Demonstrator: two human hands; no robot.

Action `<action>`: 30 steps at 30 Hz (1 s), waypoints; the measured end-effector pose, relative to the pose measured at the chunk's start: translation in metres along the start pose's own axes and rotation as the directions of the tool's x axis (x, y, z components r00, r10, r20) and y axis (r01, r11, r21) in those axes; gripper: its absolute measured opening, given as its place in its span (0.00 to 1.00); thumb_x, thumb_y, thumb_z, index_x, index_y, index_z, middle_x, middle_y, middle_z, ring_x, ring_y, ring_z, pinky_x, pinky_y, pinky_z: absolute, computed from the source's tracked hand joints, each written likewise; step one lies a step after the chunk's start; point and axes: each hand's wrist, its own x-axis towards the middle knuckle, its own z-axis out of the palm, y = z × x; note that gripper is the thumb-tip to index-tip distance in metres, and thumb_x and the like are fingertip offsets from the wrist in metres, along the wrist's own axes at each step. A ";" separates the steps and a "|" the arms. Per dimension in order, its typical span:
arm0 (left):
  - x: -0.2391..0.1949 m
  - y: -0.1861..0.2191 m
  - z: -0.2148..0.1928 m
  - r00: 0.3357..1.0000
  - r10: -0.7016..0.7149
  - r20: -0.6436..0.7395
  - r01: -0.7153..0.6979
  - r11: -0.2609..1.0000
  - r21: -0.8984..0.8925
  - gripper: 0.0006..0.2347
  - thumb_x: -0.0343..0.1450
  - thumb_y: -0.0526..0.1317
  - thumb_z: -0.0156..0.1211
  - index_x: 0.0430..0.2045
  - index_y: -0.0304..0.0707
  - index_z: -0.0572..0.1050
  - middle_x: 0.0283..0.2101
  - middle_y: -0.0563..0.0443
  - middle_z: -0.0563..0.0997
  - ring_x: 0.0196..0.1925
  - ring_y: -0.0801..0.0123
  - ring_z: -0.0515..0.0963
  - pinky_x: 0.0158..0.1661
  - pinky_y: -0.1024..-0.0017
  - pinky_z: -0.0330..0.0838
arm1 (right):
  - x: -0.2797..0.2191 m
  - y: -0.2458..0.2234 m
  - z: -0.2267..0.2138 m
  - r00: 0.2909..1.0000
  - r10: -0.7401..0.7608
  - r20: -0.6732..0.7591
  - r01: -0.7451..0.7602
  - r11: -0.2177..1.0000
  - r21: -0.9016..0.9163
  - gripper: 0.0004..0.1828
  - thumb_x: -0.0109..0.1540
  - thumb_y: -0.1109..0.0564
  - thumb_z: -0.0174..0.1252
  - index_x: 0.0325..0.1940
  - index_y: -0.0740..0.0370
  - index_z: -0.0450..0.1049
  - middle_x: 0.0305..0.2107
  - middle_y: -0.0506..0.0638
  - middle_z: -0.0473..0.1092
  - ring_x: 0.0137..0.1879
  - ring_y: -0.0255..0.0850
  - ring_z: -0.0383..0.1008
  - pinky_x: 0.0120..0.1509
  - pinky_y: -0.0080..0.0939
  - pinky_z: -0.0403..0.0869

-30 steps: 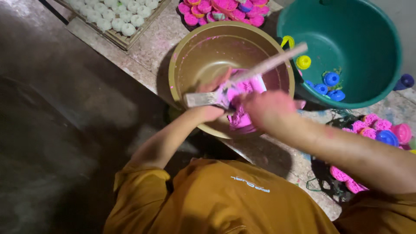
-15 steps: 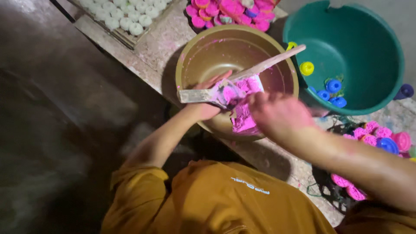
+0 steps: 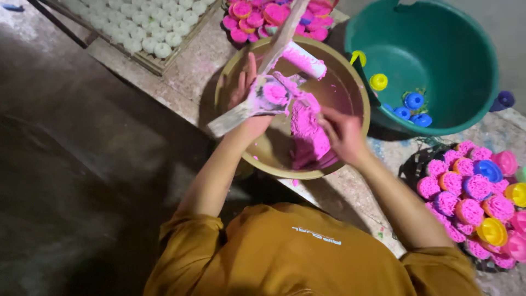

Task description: The person uses a wooden press to shape pink paste into flower-shaped items and places them into a basket. They also arrange colorful plastic bottle caps on top of the molded items.

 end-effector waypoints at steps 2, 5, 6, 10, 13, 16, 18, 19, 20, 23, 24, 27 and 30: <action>0.015 0.001 0.010 0.970 -0.195 0.146 0.200 0.979 -0.021 0.46 0.61 0.52 0.75 0.71 0.32 0.54 0.68 0.32 0.63 0.58 0.39 0.74 0.48 0.50 0.73 | -0.007 0.022 0.022 0.997 0.057 -0.042 -0.055 0.998 0.042 0.12 0.67 0.62 0.59 0.54 0.69 0.75 0.41 0.66 0.77 0.42 0.53 0.81 0.50 0.43 0.76; 0.023 -0.022 0.028 0.912 -0.332 0.242 0.372 0.917 -0.144 0.44 0.62 0.50 0.74 0.70 0.35 0.54 0.56 0.34 0.73 0.51 0.43 0.77 0.47 0.51 0.73 | -0.031 0.039 0.029 0.995 0.098 0.008 -0.098 0.995 0.012 0.15 0.66 0.61 0.60 0.56 0.67 0.75 0.42 0.66 0.76 0.44 0.56 0.80 0.50 0.45 0.77; 0.025 -0.036 0.031 0.941 -0.295 0.164 0.332 0.900 -0.284 0.41 0.63 0.49 0.73 0.68 0.33 0.58 0.51 0.37 0.78 0.49 0.47 0.80 0.46 0.54 0.75 | -0.034 0.043 0.022 0.997 0.069 0.033 -0.068 0.997 -0.029 0.15 0.65 0.61 0.61 0.56 0.66 0.75 0.43 0.66 0.76 0.47 0.56 0.81 0.51 0.46 0.77; 0.029 -0.058 0.065 0.788 -0.480 0.387 0.575 0.346 -0.742 0.12 0.69 0.40 0.67 0.39 0.28 0.81 0.31 0.49 0.77 0.30 0.59 0.73 0.32 0.58 0.66 | -0.023 0.046 -0.004 0.926 0.302 0.225 -0.176 0.875 -0.451 0.33 0.48 0.58 0.71 0.58 0.59 0.76 0.47 0.64 0.75 0.49 0.61 0.76 0.51 0.57 0.73; 0.009 -0.032 0.093 0.593 -0.550 0.588 0.772 0.179 -0.610 0.06 0.64 0.38 0.65 0.25 0.37 0.75 0.24 0.55 0.75 0.21 0.63 0.69 0.23 0.58 0.59 | -0.021 0.042 -0.029 0.871 0.453 0.192 -0.329 0.826 -0.457 0.49 0.36 0.57 0.76 0.63 0.54 0.73 0.49 0.61 0.73 0.54 0.61 0.74 0.57 0.56 0.73; -0.007 0.002 0.107 0.820 -0.455 0.348 0.491 0.246 -0.836 0.06 0.64 0.37 0.68 0.27 0.35 0.77 0.30 0.56 0.80 0.33 0.69 0.78 0.36 0.65 0.72 | -0.043 0.034 -0.064 0.973 0.228 0.043 -0.183 0.869 -0.460 0.20 0.62 0.60 0.61 0.60 0.55 0.78 0.40 0.62 0.78 0.46 0.58 0.78 0.52 0.55 0.74; -0.008 0.014 0.108 0.863 -0.326 0.387 0.500 0.658 -0.563 0.08 0.73 0.41 0.60 0.38 0.36 0.78 0.32 0.47 0.80 0.37 0.61 0.80 0.44 0.61 0.73 | -0.076 0.032 -0.094 0.933 0.350 0.080 -0.320 0.912 -0.257 0.17 0.65 0.56 0.59 0.58 0.56 0.78 0.27 0.57 0.73 0.34 0.47 0.72 0.41 0.46 0.73; -0.009 0.022 0.107 0.866 -0.268 0.422 0.437 0.816 -0.379 0.11 0.77 0.44 0.56 0.44 0.36 0.79 0.33 0.42 0.79 0.39 0.57 0.80 0.47 0.59 0.74 | -0.086 0.035 -0.104 0.908 0.404 0.111 -0.385 0.910 -0.154 0.16 0.67 0.54 0.57 0.58 0.57 0.79 0.21 0.55 0.71 0.27 0.41 0.69 0.36 0.42 0.72; -0.007 0.032 0.106 0.955 -0.179 0.235 0.260 0.888 -0.380 0.15 0.76 0.42 0.60 0.51 0.31 0.73 0.44 0.36 0.77 0.48 0.50 0.76 0.53 0.57 0.69 | -0.094 0.039 -0.111 0.921 0.381 0.078 -0.383 0.924 0.000 0.16 0.68 0.54 0.56 0.58 0.58 0.78 0.21 0.50 0.67 0.27 0.37 0.64 0.34 0.39 0.67; -0.013 0.070 0.098 0.995 0.041 -0.087 -0.065 0.949 -0.307 0.31 0.72 0.40 0.67 0.68 0.24 0.60 0.66 0.28 0.70 0.69 0.41 0.67 0.68 0.55 0.57 | -0.103 0.059 -0.117 0.950 0.310 -0.031 -0.286 0.908 0.307 0.16 0.71 0.54 0.52 0.58 0.64 0.76 0.22 0.40 0.61 0.27 0.27 0.56 0.30 0.32 0.58; -0.013 0.084 0.095 0.998 0.019 -0.057 -0.036 0.943 -0.332 0.33 0.72 0.40 0.67 0.69 0.26 0.58 0.68 0.31 0.69 0.71 0.43 0.65 0.70 0.55 0.55 | -0.094 0.069 -0.115 0.966 0.250 -0.073 -0.216 0.927 0.306 0.15 0.72 0.54 0.52 0.57 0.66 0.75 0.23 0.38 0.62 0.28 0.26 0.58 0.31 0.31 0.59; -0.006 0.108 0.092 0.990 -0.140 0.024 0.136 0.881 -0.454 0.36 0.69 0.43 0.68 0.70 0.29 0.57 0.66 0.37 0.71 0.69 0.50 0.68 0.70 0.60 0.58 | -0.074 0.094 -0.103 0.983 0.176 -0.049 -0.151 0.934 0.323 0.16 0.72 0.54 0.51 0.60 0.65 0.74 0.24 0.38 0.62 0.30 0.26 0.57 0.32 0.31 0.59; 0.003 0.102 0.110 0.970 -0.243 -0.014 0.208 0.857 -0.471 0.33 0.70 0.44 0.68 0.69 0.30 0.60 0.65 0.39 0.73 0.68 0.53 0.72 0.70 0.65 0.62 | -0.078 0.110 -0.086 0.992 0.123 0.013 -0.117 0.907 0.404 0.18 0.72 0.54 0.51 0.63 0.65 0.73 0.25 0.38 0.62 0.30 0.26 0.57 0.33 0.31 0.60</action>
